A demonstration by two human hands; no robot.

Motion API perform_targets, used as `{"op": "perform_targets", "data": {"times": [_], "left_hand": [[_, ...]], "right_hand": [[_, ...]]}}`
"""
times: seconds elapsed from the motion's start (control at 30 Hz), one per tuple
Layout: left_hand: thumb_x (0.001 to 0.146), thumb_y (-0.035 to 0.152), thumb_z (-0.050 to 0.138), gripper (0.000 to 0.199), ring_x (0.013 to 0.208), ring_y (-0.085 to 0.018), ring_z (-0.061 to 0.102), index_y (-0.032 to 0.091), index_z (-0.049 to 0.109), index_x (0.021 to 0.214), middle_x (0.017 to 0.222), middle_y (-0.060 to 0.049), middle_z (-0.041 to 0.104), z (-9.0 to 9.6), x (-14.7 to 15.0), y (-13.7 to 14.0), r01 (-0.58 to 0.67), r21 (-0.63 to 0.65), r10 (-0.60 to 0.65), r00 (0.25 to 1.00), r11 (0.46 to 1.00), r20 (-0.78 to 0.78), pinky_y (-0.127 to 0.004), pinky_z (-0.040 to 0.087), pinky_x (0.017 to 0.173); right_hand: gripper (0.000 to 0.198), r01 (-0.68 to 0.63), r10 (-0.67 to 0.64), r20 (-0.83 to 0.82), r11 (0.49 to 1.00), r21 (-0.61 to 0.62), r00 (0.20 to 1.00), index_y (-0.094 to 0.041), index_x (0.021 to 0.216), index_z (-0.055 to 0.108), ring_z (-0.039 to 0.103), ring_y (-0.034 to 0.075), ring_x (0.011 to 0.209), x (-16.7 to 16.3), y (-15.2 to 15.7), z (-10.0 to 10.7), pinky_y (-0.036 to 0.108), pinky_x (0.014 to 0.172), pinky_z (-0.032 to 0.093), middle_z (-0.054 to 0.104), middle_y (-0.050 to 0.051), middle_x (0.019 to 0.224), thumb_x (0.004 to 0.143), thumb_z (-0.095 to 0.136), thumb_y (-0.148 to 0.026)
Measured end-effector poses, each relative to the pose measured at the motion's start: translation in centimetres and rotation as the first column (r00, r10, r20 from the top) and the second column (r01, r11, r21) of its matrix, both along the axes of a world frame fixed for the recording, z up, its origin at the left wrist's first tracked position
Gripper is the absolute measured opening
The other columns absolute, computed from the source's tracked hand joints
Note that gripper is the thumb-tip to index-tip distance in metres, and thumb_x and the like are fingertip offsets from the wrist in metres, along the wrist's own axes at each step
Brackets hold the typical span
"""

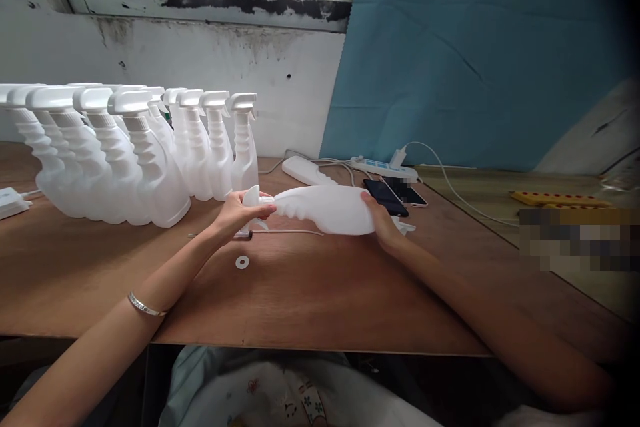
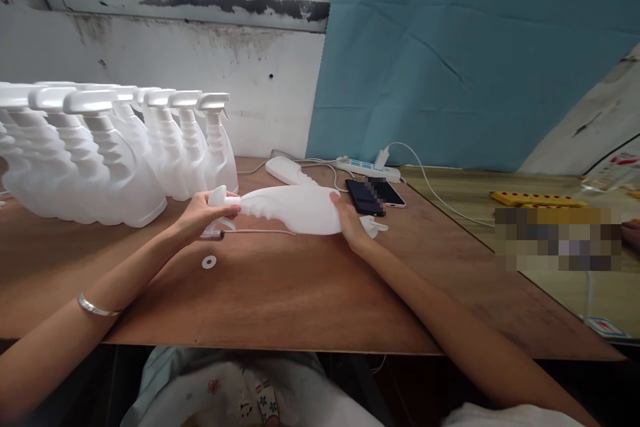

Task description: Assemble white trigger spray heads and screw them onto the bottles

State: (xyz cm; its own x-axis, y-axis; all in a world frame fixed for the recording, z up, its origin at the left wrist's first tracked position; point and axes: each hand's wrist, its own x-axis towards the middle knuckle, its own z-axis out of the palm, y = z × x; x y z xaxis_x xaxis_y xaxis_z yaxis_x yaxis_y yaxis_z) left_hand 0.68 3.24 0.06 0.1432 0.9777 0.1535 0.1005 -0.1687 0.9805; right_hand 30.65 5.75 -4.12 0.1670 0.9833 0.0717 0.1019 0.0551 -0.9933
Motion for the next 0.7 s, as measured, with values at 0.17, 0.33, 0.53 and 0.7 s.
{"op": "perform_targets", "data": {"times": [0.17, 0.33, 0.53, 0.7], "left_hand": [[0.054, 0.039, 0.075, 0.037, 0.057, -0.012, 0.056, 0.016, 0.065, 0.08, 0.065, -0.001, 0.062, 0.1, -0.1, -0.4, 0.046, 0.086, -0.038, 0.995, 0.995, -0.089, -0.02, 0.046, 0.05], [0.059, 0.042, 0.071, 0.032, 0.053, -0.011, 0.051, 0.018, 0.064, 0.079, 0.063, 0.001, 0.059, 0.0, -0.3, -0.6, 0.072, 0.296, -0.003, 0.974, 0.953, -0.228, -0.019, 0.039, 0.046], [0.064, 0.043, 0.068, 0.029, 0.053, -0.011, 0.048, 0.018, 0.061, 0.077, 0.063, 0.001, 0.059, 0.6, -0.8, -0.6, 0.129, 0.455, 0.073, 0.914, 0.881, -0.399, -0.021, 0.038, 0.051], [0.056, 0.044, 0.073, 0.032, 0.08, -0.02, 0.055, 0.023, 0.064, 0.078, 0.082, -0.004, 0.066, 1.4, -2.2, 0.0, 0.236, 0.612, 0.204, 0.803, 0.755, -0.561, -0.03, 0.041, 0.079]], "right_hand": [[0.051, -0.01, 0.009, 0.021, 0.999, 0.053, 1.0, -0.015, 0.079, 0.065, 0.059, 0.02, 0.062, 0.4, 0.2, 0.2, 0.03, 0.055, 0.045, 0.067, 0.004, 0.068, 0.069, 0.054, -0.063], [0.044, -0.051, 0.051, -0.056, 0.999, -0.015, 0.997, -0.018, 0.078, 0.065, 0.061, 0.02, 0.062, 0.6, 0.2, 0.6, 0.03, 0.055, 0.046, 0.067, 0.004, 0.067, 0.072, 0.053, -0.059], [0.038, -0.107, 0.096, -0.127, 0.991, -0.085, 0.987, -0.019, 0.081, 0.064, 0.062, 0.019, 0.061, 0.1, -0.2, 0.9, 0.03, 0.057, 0.048, 0.068, 0.004, 0.069, 0.076, 0.051, -0.054], [0.033, -0.231, 0.199, -0.177, 0.956, -0.179, 0.964, -0.018, 0.075, 0.064, 0.051, 0.016, 0.039, -0.3, -0.6, 1.1, 0.029, 0.039, 0.04, 0.06, 0.003, 0.049, 0.074, 0.056, -0.049]]}}
